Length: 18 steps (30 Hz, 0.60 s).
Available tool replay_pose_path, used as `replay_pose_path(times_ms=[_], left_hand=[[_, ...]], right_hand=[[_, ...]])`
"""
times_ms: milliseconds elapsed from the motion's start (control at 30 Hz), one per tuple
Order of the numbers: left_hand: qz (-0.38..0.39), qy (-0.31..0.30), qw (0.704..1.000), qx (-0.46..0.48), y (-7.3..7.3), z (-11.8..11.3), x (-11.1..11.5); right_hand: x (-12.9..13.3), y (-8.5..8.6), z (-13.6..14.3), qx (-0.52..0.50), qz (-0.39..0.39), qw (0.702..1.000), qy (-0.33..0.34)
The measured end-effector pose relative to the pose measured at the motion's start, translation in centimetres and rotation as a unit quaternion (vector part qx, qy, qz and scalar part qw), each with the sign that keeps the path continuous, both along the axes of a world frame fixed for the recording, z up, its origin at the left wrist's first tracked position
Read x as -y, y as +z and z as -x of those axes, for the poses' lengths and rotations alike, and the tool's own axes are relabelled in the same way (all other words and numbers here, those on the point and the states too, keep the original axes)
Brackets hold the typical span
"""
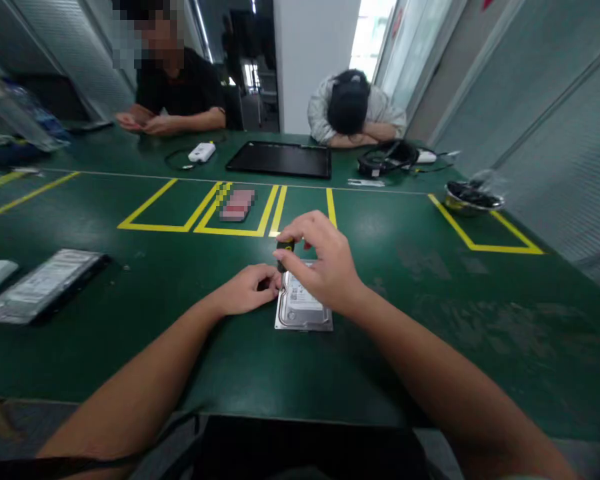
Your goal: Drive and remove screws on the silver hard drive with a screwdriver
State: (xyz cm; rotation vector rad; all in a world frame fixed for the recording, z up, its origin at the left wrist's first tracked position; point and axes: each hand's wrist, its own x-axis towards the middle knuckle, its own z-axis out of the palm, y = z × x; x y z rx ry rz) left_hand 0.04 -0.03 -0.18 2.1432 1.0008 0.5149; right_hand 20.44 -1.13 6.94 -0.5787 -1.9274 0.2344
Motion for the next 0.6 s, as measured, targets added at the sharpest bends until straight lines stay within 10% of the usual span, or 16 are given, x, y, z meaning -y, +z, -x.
replay_pose_path(times_ms=[600], left_hand=[[0.003,0.005,1.000,0.001,0.2,-0.2,0.1]], right_hand=[[0.2,0.3,0.1,-0.020,-0.008,1.000,0.013]])
